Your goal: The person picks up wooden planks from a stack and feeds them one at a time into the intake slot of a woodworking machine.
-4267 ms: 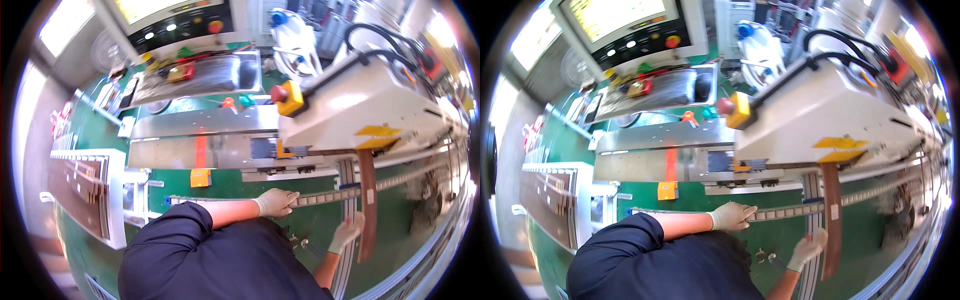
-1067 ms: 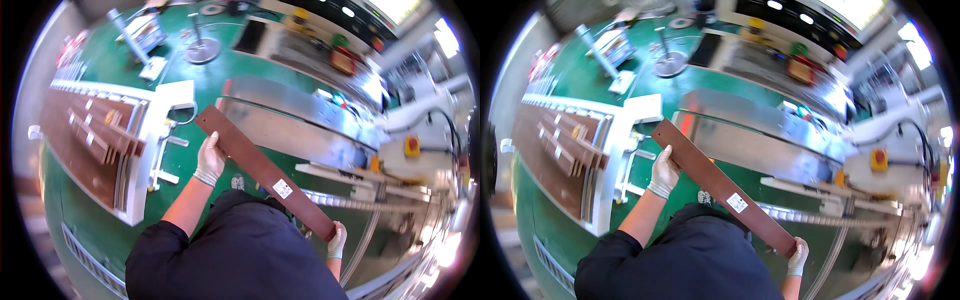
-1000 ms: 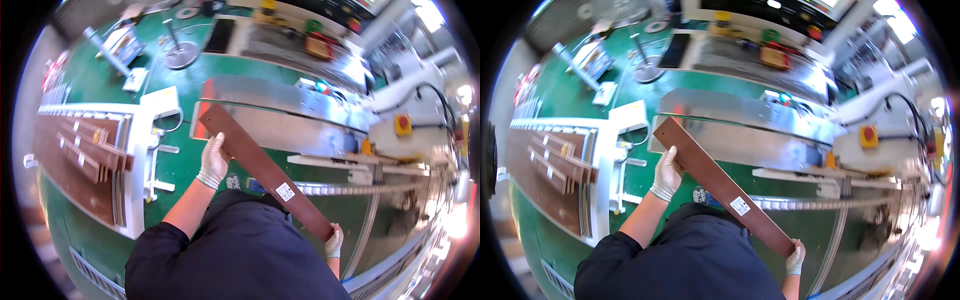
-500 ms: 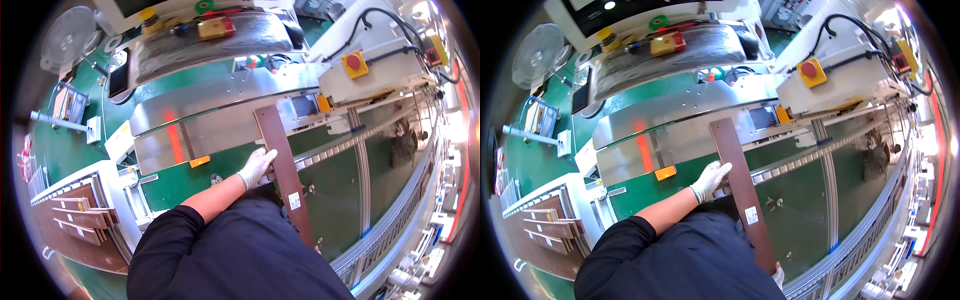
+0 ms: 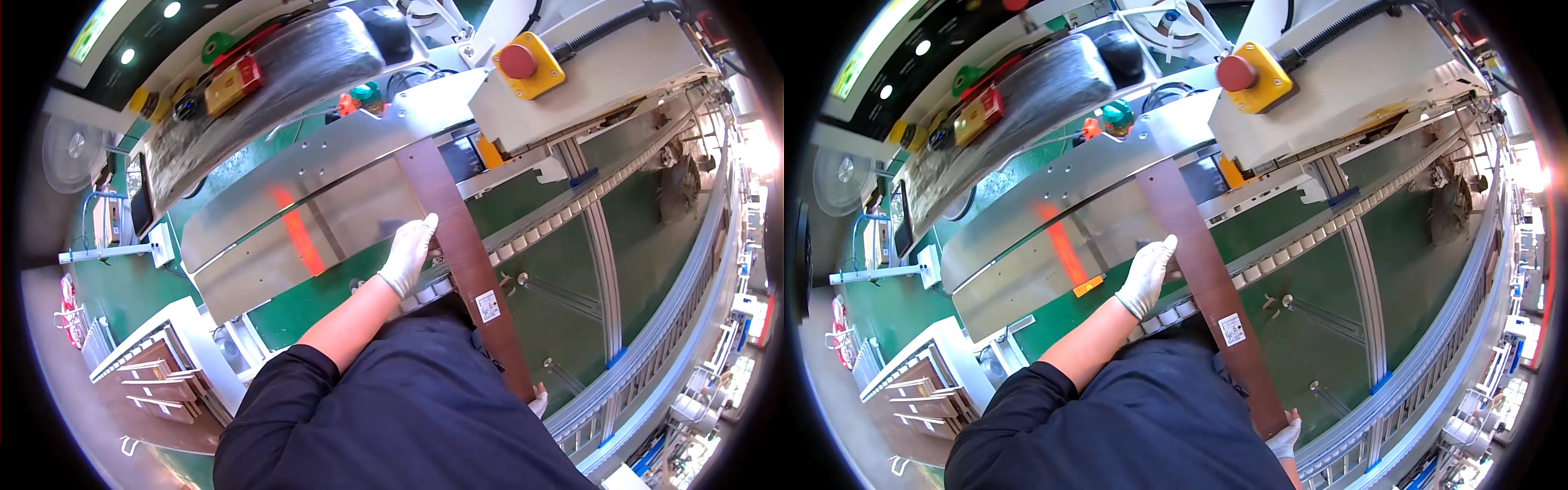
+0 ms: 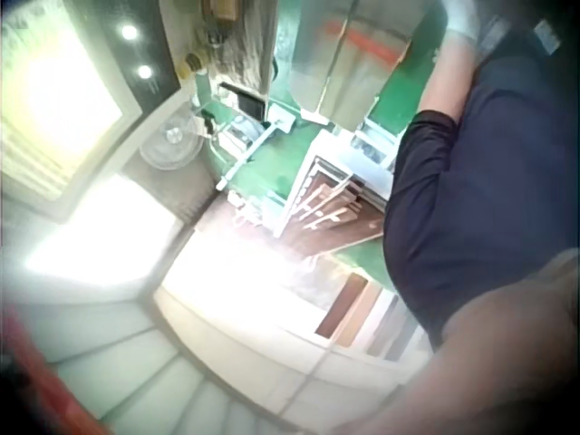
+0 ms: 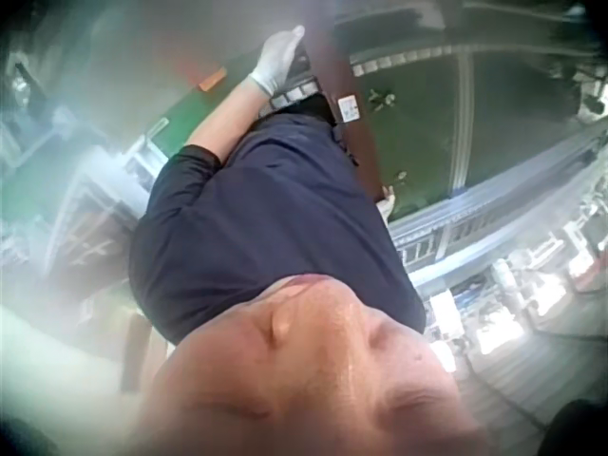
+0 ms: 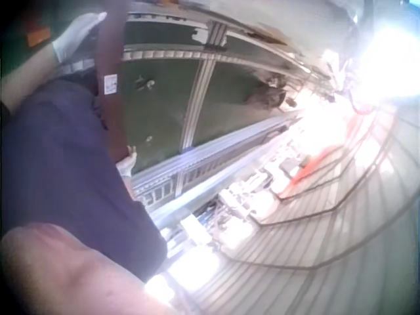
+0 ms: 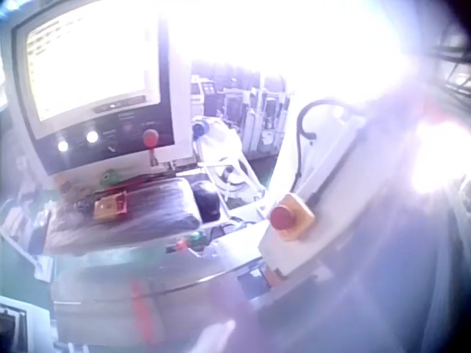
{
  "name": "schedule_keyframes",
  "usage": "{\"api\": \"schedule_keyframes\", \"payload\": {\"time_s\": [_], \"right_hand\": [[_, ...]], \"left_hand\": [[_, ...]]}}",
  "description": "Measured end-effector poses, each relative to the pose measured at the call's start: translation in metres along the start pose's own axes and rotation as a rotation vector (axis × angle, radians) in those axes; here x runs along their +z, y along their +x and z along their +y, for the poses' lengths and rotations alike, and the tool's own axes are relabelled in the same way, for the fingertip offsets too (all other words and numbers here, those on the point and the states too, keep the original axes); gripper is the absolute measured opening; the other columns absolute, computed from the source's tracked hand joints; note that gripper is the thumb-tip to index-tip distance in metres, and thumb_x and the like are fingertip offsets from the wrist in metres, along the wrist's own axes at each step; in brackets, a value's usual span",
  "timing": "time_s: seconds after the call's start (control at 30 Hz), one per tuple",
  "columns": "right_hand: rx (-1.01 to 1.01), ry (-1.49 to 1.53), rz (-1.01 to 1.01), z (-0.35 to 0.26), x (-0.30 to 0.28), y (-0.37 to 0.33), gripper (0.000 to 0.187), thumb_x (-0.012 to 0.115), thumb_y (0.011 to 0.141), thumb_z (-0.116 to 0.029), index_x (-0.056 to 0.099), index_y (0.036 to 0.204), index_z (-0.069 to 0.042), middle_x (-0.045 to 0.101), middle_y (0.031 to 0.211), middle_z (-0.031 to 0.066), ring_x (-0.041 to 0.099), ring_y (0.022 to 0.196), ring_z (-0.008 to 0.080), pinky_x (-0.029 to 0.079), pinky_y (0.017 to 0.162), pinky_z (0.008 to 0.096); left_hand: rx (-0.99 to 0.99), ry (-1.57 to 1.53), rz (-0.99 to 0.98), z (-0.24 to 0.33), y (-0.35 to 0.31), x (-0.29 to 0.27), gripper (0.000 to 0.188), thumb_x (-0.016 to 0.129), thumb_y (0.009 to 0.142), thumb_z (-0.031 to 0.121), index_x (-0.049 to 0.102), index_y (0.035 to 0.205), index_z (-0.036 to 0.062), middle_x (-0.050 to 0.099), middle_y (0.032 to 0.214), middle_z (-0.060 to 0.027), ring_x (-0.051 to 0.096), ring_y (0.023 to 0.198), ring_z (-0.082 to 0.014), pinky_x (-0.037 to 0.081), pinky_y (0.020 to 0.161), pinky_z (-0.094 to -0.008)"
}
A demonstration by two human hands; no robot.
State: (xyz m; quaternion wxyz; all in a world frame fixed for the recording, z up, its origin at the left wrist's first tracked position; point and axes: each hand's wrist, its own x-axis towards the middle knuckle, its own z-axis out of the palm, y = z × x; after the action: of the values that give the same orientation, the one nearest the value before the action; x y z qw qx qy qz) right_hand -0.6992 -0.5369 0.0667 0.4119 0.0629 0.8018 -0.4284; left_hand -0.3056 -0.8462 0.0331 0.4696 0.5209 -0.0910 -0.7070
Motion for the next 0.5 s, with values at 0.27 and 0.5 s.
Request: {"api": "schedule_keyframes", "payload": {"time_s": [0.27,0.5], "right_hand": [[0.249,0.155,-0.183,-0.073,-0.012,0.085,0.057,0.036,0.104,-0.05,0.064,0.115,-0.002,0.072,0.117,0.0167,0.071,0.105,0.0334,0.058,0.09,0.0471],[0.198,0.15,-0.131,-0.142,-0.012,0.163,0.052,0.038,0.104,-0.047,0.064,0.109,-0.003,0.073,0.115,0.0155,0.071,0.103,0.0318,0.058,0.088,0.0446]], "left_hand": [[-0.016,0.015,-0.03,-0.008,0.052,0.084,0.034,0.059,0.107,0.041,0.067,0.106,0.0075,0.073,0.101,-0.0034,0.069,0.084,-0.0136,0.054,0.072,-0.0281],[0.011,0.025,0.017,-0.023,0.1,0.158,0.039,0.059,0.106,0.045,0.067,0.109,0.0064,0.069,0.098,-0.0001,0.065,0.082,-0.0105,0.054,0.071,-0.0272]]}}
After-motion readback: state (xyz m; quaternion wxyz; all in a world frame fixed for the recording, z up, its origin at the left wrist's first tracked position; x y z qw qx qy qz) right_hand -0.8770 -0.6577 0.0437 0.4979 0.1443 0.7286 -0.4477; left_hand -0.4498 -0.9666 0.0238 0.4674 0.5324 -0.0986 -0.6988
